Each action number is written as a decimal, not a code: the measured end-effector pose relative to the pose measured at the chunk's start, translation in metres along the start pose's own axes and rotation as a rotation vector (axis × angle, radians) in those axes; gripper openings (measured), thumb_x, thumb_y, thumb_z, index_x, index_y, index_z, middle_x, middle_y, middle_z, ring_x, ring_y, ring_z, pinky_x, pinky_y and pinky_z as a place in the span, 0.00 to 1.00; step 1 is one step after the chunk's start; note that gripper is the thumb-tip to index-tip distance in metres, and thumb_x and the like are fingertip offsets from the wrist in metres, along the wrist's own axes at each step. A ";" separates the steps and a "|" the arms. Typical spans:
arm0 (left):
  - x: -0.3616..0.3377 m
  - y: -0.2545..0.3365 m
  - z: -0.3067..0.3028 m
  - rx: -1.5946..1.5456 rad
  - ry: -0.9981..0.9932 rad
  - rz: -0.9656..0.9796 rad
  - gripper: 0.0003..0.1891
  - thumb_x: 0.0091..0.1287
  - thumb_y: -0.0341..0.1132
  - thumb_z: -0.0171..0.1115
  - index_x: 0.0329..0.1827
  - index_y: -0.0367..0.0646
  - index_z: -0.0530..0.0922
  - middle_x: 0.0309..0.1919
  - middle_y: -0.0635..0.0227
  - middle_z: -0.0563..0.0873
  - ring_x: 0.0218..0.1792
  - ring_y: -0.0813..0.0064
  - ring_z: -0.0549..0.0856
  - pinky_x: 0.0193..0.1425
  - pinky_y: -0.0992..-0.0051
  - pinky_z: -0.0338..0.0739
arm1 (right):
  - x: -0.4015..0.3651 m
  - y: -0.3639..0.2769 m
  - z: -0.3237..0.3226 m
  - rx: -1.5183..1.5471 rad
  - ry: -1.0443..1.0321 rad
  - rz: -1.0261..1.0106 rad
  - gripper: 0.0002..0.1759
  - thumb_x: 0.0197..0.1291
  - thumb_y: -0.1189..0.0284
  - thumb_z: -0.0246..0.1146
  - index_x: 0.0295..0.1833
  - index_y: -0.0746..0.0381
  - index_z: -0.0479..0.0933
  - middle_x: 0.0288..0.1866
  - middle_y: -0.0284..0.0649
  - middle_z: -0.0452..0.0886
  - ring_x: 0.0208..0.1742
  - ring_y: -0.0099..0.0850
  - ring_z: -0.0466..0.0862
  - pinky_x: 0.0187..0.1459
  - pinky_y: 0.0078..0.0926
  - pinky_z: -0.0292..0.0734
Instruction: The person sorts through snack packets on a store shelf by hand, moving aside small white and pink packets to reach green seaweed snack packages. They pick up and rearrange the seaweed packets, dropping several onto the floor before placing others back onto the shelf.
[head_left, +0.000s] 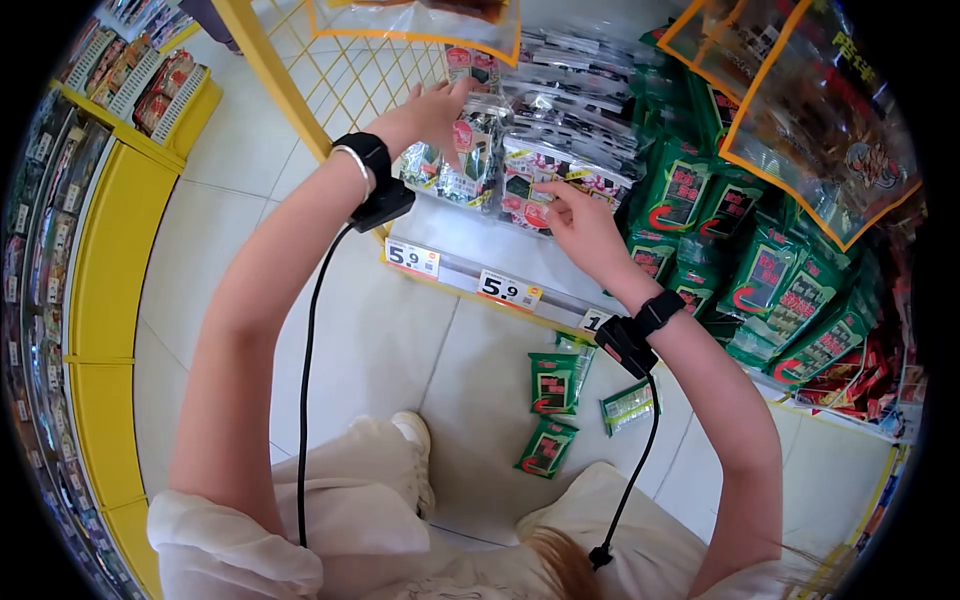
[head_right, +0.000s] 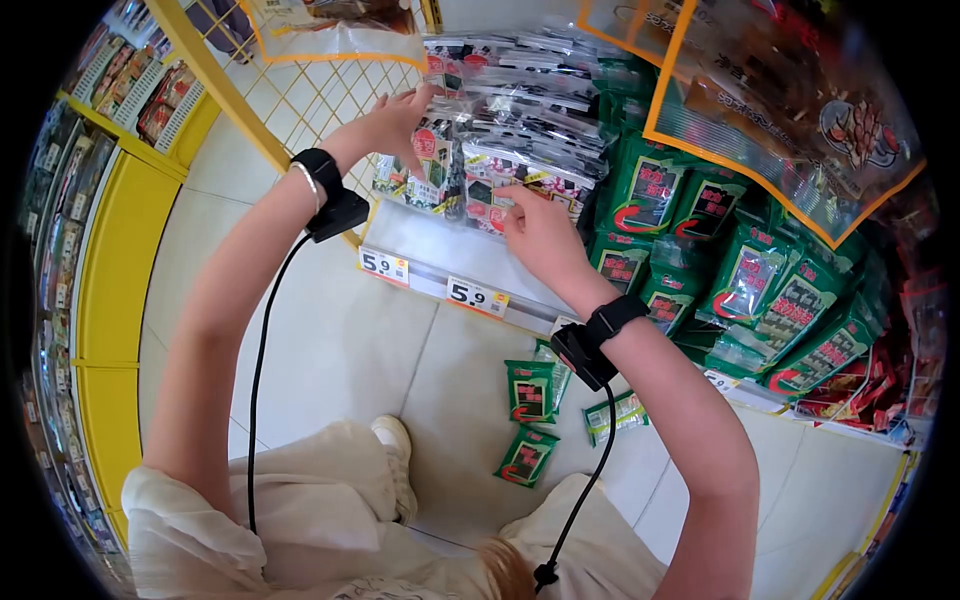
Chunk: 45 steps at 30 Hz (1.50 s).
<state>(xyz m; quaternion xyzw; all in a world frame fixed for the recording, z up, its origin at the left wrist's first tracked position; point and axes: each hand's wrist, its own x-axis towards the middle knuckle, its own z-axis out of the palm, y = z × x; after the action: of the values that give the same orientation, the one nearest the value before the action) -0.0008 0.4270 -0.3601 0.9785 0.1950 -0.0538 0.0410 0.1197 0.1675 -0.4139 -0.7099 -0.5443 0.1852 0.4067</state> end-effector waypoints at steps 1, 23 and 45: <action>0.001 0.004 0.002 -0.068 -0.049 -0.017 0.67 0.31 0.44 0.86 0.75 0.48 0.50 0.66 0.47 0.73 0.71 0.47 0.68 0.75 0.43 0.54 | 0.000 -0.001 0.000 -0.002 -0.009 0.000 0.18 0.61 0.77 0.58 0.57 0.62 0.79 0.32 0.47 0.85 0.34 0.42 0.87 0.40 0.36 0.81; -0.075 0.043 -0.023 0.122 0.093 0.146 0.33 0.40 0.40 0.83 0.52 0.53 0.76 0.39 0.71 0.88 0.50 0.62 0.86 0.72 0.48 0.65 | -0.001 0.005 -0.003 0.003 -0.023 -0.021 0.14 0.61 0.77 0.57 0.52 0.61 0.81 0.30 0.48 0.85 0.34 0.41 0.88 0.41 0.34 0.82; -0.049 0.045 -0.054 0.020 0.565 -0.036 0.14 0.73 0.42 0.57 0.50 0.42 0.81 0.35 0.50 0.86 0.40 0.47 0.85 0.44 0.54 0.79 | -0.028 -0.006 -0.003 0.274 -0.019 -0.052 0.35 0.42 0.72 0.80 0.60 0.66 0.78 0.56 0.44 0.85 0.54 0.30 0.84 0.60 0.26 0.75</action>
<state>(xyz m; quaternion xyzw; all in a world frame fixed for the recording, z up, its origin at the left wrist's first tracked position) -0.0240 0.3723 -0.2981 0.9515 0.2154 0.2184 -0.0256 0.1084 0.1407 -0.4123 -0.6316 -0.5360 0.2540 0.4993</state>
